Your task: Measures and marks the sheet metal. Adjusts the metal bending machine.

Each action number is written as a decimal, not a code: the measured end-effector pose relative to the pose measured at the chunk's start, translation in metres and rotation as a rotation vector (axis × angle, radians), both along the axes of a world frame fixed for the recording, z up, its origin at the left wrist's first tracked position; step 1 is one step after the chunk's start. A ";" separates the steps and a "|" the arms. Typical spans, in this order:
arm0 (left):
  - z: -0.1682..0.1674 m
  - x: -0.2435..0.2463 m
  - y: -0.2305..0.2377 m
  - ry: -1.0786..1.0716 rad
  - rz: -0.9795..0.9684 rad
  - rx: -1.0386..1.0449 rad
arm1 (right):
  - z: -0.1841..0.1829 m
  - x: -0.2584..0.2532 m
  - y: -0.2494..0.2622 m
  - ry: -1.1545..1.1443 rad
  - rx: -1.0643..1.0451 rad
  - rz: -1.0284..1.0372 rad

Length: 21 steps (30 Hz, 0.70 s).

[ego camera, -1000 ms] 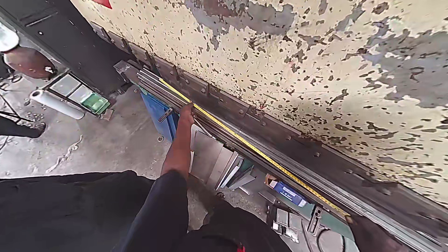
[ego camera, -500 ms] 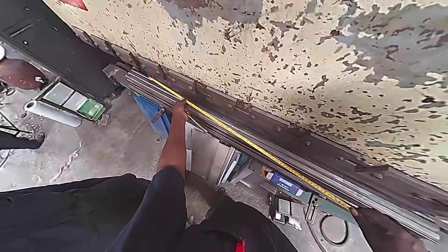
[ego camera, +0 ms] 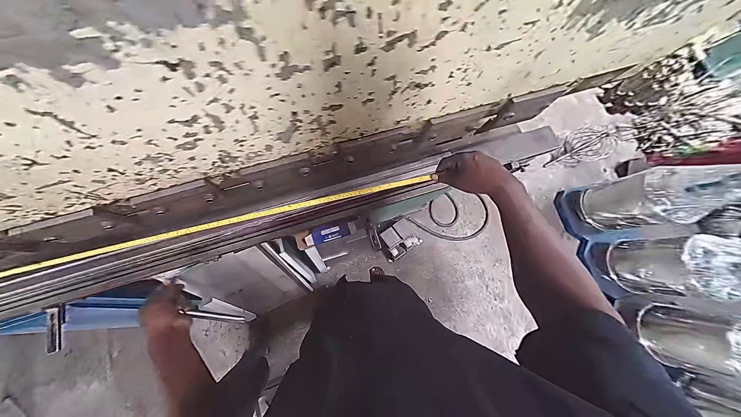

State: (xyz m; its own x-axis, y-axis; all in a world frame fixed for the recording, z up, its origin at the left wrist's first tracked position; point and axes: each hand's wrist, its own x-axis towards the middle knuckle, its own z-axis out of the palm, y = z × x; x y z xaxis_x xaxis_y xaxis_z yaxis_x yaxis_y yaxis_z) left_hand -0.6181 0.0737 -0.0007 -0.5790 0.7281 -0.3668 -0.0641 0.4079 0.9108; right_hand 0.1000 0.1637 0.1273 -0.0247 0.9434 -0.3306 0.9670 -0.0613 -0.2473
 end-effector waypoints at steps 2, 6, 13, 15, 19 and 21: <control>-0.016 0.053 -0.035 -0.027 -0.038 -0.055 | -0.007 0.038 0.007 -0.004 -0.028 -0.016; -0.050 0.150 -0.109 -0.010 -0.061 -0.206 | -0.033 0.108 0.028 0.033 0.006 0.018; -0.069 0.254 -0.194 0.270 -0.192 -0.514 | -0.064 0.160 0.055 0.047 0.029 0.043; -0.057 0.276 -0.205 0.267 -0.188 -0.555 | -0.071 0.167 0.060 0.056 0.041 0.071; -0.045 0.298 -0.217 0.253 -0.175 -0.550 | -0.076 0.170 0.071 0.046 0.030 0.088; -0.056 0.295 -0.226 0.244 -0.150 -0.522 | -0.077 0.171 0.074 0.043 0.029 0.096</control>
State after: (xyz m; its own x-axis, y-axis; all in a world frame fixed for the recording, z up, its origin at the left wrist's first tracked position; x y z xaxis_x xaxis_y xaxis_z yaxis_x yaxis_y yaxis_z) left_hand -0.3234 -0.1522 -0.0565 -0.5962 0.5680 -0.5673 0.2152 0.7939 0.5687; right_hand 0.2708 0.2374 0.0502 -0.1288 0.9451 -0.3003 0.9567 0.0387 -0.2887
